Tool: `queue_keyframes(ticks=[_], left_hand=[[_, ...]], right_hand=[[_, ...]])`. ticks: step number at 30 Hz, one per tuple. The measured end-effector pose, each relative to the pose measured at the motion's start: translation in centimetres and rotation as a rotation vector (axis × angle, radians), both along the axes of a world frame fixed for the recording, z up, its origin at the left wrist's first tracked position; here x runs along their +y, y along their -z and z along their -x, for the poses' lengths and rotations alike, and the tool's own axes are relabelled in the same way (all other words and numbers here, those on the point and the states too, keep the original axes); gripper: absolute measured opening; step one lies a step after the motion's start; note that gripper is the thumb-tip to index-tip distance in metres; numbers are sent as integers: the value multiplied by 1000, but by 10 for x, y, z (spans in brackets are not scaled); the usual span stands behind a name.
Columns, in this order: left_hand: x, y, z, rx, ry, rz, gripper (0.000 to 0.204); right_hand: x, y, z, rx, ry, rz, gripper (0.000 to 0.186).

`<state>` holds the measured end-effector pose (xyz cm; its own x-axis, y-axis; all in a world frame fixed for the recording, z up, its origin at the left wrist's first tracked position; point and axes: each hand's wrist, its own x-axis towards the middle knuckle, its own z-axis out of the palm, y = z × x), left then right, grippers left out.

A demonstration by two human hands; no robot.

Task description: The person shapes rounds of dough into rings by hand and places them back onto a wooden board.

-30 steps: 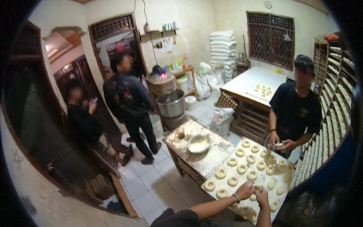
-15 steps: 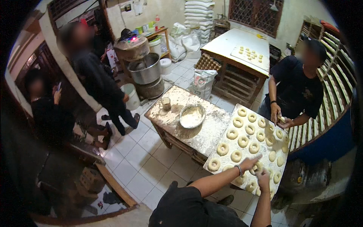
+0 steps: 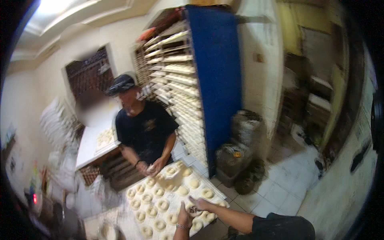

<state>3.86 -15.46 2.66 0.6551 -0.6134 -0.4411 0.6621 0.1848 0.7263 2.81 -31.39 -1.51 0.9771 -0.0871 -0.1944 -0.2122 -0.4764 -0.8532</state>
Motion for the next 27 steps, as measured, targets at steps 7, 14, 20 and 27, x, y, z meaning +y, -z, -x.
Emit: queue_keyframes(ticks=[7, 14, 20, 27], left_hand=[[-53, -16, 0, 53, -127, 138, 77], [-56, -61, 20, -60, 34, -167, 56], [-40, -65, 14, -151, -188, -315, 71], [18, -48, -22, -122, -279, -163, 79]], right_hand=[[-70, -61, 19, 316, -58, -521, 90], [-83, -84, 5, 356, -489, -210, 78], [-63, -115, -5, 113, -404, -187, 81], [-5, -92, -22, 219, -345, -149, 64]])
